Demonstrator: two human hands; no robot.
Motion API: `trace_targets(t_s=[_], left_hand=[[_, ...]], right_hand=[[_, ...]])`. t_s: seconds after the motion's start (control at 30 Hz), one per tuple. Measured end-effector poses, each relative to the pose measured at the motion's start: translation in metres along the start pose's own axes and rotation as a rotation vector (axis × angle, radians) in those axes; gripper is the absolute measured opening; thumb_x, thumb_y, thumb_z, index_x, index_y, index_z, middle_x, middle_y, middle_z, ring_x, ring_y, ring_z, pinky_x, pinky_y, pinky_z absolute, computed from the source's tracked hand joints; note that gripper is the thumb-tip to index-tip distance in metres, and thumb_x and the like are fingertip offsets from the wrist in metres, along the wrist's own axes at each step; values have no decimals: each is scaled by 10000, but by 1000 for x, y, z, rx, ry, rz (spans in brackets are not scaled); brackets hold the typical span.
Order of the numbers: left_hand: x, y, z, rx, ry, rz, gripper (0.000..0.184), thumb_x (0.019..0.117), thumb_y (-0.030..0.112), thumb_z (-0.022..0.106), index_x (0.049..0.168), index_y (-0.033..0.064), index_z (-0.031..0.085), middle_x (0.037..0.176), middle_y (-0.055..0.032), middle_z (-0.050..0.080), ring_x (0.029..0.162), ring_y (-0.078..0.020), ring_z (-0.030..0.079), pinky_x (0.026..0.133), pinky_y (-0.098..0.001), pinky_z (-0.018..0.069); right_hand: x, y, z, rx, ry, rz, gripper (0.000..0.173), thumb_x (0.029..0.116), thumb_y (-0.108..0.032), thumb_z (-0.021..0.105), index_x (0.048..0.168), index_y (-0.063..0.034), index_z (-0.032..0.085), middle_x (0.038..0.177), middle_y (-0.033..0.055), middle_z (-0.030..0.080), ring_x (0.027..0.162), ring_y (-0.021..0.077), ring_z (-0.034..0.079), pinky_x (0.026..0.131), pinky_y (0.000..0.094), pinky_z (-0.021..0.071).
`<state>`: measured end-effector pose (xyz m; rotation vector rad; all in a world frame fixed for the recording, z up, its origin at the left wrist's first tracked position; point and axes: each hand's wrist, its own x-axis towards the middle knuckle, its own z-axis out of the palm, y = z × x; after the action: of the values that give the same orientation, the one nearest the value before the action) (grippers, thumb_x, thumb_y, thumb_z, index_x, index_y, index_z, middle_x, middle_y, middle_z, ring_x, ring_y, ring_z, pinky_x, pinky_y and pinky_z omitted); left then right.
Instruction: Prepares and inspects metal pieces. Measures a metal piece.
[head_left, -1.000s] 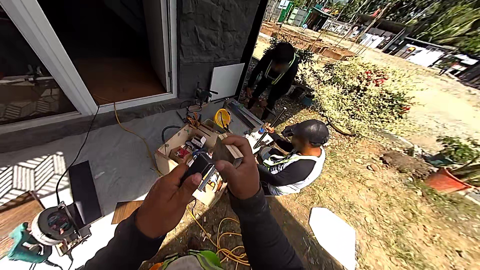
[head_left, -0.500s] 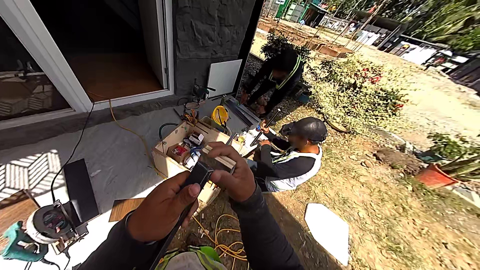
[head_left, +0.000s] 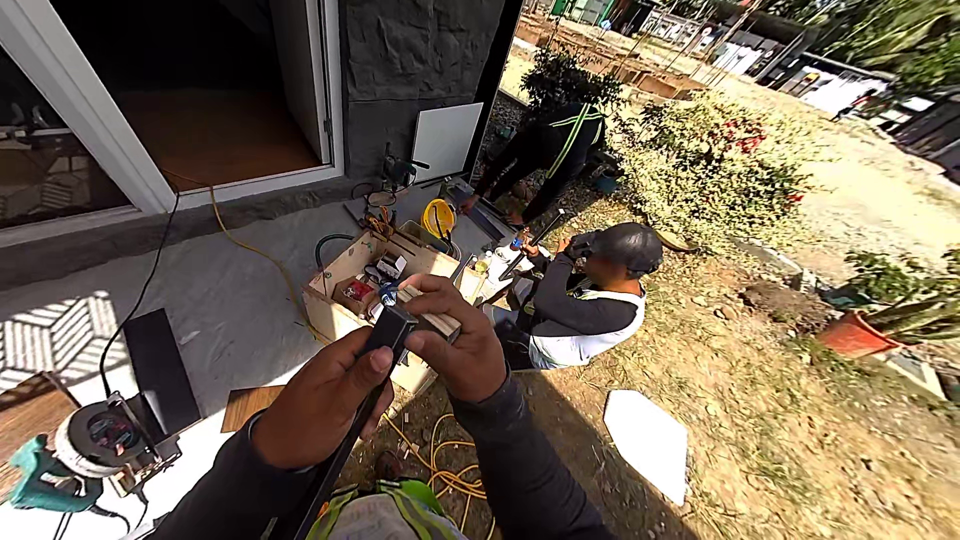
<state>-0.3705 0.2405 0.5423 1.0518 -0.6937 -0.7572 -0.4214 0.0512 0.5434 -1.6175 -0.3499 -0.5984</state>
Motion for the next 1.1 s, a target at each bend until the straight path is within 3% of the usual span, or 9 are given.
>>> trace_targets(t_s=[0.13,0.4,0.53,0.63,0.7,0.8,0.93,1.07,1.1], left_hand=[[-4,0,-3,-11,15,7,333,1001,511,594,1052,183,612,665,50,598,510,-32,577,471,-169,513],[-20,1,-7,-11,56,2,252,1023,358,634,1083,129,549,712,9,644,570,-69,644,538,-195,568],[-25,0,-8,23,71,10,236,1042,311,606,1192,143,537,729,26,599,560,-45,580,510,-161,512],[-27,1,-10,60,80,10,226,1053,257,573,1236,134,522,749,26,596,579,-46,572,518,-162,495],[-27,0,-10,80,95,6,250,1045,215,565,1272,127,514,763,29,602,590,-43,572,526,-162,492],[-28,-2,-9,109,111,-13,309,1028,184,568,1323,114,510,788,20,620,603,-50,580,534,-169,495],[-31,-5,-4,190,125,-39,362,1012,218,601,1353,118,528,852,8,673,606,-57,594,526,-184,501],[-30,-31,14,370,103,-18,134,991,240,607,1031,118,645,757,50,622,595,-57,589,559,-242,534],[-30,-31,20,384,78,-56,158,989,252,612,1059,114,645,752,55,617,590,-52,585,560,-237,531]], right_hand=[[-3,2,17,83,55,54,332,935,-259,727,1161,-17,719,1267,78,641,1139,124,624,942,313,570],[-6,-9,3,-185,-25,11,326,964,-315,702,1132,-36,730,1246,79,629,1106,112,624,888,285,583],[-9,-23,-16,-230,-31,61,566,983,-582,521,1250,-98,644,1281,38,573,1108,133,599,876,340,569],[-8,-40,-20,-394,-137,35,610,1004,-511,503,1372,-26,536,1313,87,545,1144,134,575,915,325,547],[-6,-52,-20,-550,-220,-19,709,969,-469,638,1451,12,444,1302,121,574,1108,119,627,905,314,590],[-3,-62,-15,-729,-243,-191,649,891,-477,778,1268,-14,524,1259,150,605,1176,177,607,954,336,561],[0,-58,3,-887,-287,-313,570,914,-543,723,1112,-14,645,1187,199,630,1108,269,619,903,373,567],[30,-58,48,-950,-334,-301,496,895,-521,732,1055,-52,722,1164,201,651,1051,345,635,827,467,560],[40,-64,55,-934,-357,-279,482,880,-494,754,1062,-49,721,1165,194,646,1055,347,630,824,475,557]])
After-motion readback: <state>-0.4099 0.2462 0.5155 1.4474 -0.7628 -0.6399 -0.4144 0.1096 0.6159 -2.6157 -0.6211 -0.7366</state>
